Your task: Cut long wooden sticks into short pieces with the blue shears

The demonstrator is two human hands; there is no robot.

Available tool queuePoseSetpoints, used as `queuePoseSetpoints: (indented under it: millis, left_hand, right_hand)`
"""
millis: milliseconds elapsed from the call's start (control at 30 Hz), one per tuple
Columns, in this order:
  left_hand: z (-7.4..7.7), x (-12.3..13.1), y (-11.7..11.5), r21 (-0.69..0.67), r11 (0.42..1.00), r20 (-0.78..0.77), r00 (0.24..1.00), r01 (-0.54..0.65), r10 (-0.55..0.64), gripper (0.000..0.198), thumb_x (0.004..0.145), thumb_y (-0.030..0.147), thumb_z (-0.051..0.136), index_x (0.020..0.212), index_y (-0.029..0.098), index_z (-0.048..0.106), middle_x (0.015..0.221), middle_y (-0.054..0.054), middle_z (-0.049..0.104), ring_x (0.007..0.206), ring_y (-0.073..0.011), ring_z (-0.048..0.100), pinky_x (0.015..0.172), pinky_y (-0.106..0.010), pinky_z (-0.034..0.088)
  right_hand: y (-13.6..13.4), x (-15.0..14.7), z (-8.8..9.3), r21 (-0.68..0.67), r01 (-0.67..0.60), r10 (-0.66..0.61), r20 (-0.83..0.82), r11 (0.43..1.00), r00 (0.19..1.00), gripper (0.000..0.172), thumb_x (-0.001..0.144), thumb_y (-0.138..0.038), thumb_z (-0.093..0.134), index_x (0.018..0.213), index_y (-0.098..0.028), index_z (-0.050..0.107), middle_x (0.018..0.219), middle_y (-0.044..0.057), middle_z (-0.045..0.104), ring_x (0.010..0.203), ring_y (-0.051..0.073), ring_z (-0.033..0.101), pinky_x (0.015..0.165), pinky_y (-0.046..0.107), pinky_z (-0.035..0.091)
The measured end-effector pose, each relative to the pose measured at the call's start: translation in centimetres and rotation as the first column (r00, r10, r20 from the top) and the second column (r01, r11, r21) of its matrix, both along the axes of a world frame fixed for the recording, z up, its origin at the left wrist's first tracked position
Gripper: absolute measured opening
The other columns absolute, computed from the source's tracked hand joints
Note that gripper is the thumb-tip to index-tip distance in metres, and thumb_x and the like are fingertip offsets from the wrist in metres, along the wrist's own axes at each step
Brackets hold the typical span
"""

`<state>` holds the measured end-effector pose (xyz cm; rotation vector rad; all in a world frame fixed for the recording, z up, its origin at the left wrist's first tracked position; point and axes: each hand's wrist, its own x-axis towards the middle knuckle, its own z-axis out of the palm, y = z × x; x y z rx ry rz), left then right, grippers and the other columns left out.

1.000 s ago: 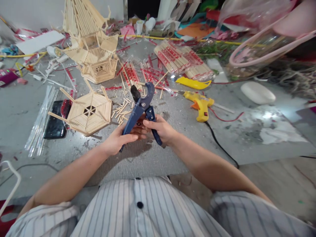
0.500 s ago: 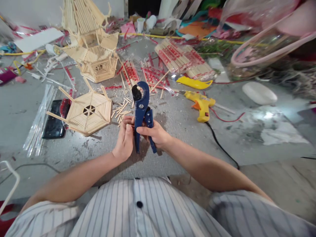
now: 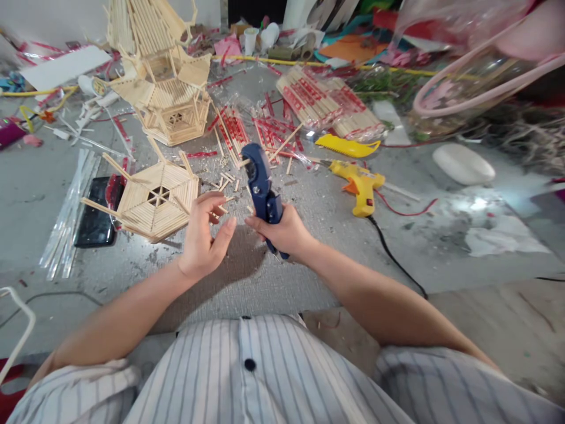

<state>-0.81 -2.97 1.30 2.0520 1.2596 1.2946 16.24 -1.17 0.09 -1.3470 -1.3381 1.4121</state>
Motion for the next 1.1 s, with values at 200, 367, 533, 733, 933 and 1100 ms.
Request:
queuePoseSetpoints:
  millis: [200, 367, 533, 733, 933, 1100]
  left_hand:
    - [4.5, -0.3, 2.4, 0.220, 0.973, -0.319, 0.937, -0.072, 0.141, 0.027, 0.083, 0.042, 0.051, 0.097, 0.018, 0.051, 0.080, -0.001, 0.057, 0.056, -0.0067, 0.046, 0.054, -0.021, 0.037]
    - [6.0, 0.4, 4.1, 0.280, 0.947, -0.361, 0.897, -0.157, 0.255, 0.035, 0.087, 0.048, 0.041, 0.073, 0.018, 0.052, 0.059, 0.000, 0.050, 0.058, -0.0102, 0.050, 0.054, -0.023, 0.033]
    - [6.1, 0.7, 3.9, 0.277, 0.956, -0.339, 0.920, -0.101, 0.195, 0.037, 0.090, 0.043, 0.034, 0.067, 0.019, 0.049, 0.054, 0.000, 0.045, 0.052, -0.0099, 0.047, 0.051, -0.023, 0.031]
    - [6.2, 0.6, 3.3, 0.237, 0.971, -0.358, 0.926, -0.033, 0.119, 0.036, 0.091, 0.039, 0.032, 0.065, 0.020, 0.047, 0.054, 0.000, 0.045, 0.051, -0.0099, 0.045, 0.049, -0.024, 0.032]
    - [6.6, 1.0, 2.8, 0.325, 0.945, -0.346, 0.928, -0.020, 0.139, 0.039, 0.091, 0.034, 0.034, 0.055, 0.019, 0.039, 0.048, 0.003, 0.035, 0.044, -0.0076, 0.038, 0.045, -0.023, 0.029]
    - [6.8, 1.4, 2.0, 0.387, 0.922, -0.368, 0.918, 0.004, 0.151, 0.040, 0.091, 0.030, 0.033, 0.052, 0.019, 0.036, 0.047, 0.003, 0.032, 0.043, -0.0065, 0.033, 0.044, -0.023, 0.024]
  right_hand:
    - [0.1, 0.1, -0.4, 0.052, -0.028, 0.022, 0.117, 0.998, 0.993, 0.014, 0.068, -0.028, 0.059, 0.076, -0.018, 0.053, 0.052, -0.005, 0.050, 0.043, 0.008, 0.046, 0.045, 0.024, 0.038]
    - [0.3, 1.0, 0.4, 0.088, -0.143, 0.147, -0.034, 0.986, 0.989, 0.017, 0.067, -0.021, 0.054, 0.084, -0.017, 0.054, 0.069, -0.001, 0.057, 0.063, 0.012, 0.057, 0.059, 0.026, 0.045]
    - [-0.2, 1.1, 1.1, 0.144, -0.156, 0.161, -0.024, 0.977, 0.987, 0.024, 0.064, -0.014, 0.051, 0.087, -0.018, 0.055, 0.076, 0.001, 0.059, 0.070, 0.013, 0.057, 0.065, 0.027, 0.045]
    - [-0.6, 0.6, 1.6, 0.173, -0.107, 0.105, 0.022, 0.979, 0.994, 0.031, 0.059, -0.010, 0.045, 0.088, -0.018, 0.055, 0.084, 0.002, 0.062, 0.071, 0.012, 0.058, 0.066, 0.027, 0.047]
    - [-0.8, 0.3, 0.6, 0.254, -0.064, 0.058, 0.029, 0.965, 0.998, 0.028, 0.059, -0.011, 0.045, 0.084, -0.018, 0.056, 0.078, 0.001, 0.060, 0.067, 0.011, 0.056, 0.061, 0.024, 0.046]
    - [-0.7, -0.1, -0.4, 0.303, -0.013, 0.021, -0.022, 0.953, 1.000, 0.011, 0.062, -0.016, 0.048, 0.071, -0.019, 0.053, 0.067, 0.000, 0.060, 0.060, 0.011, 0.054, 0.056, 0.024, 0.045]
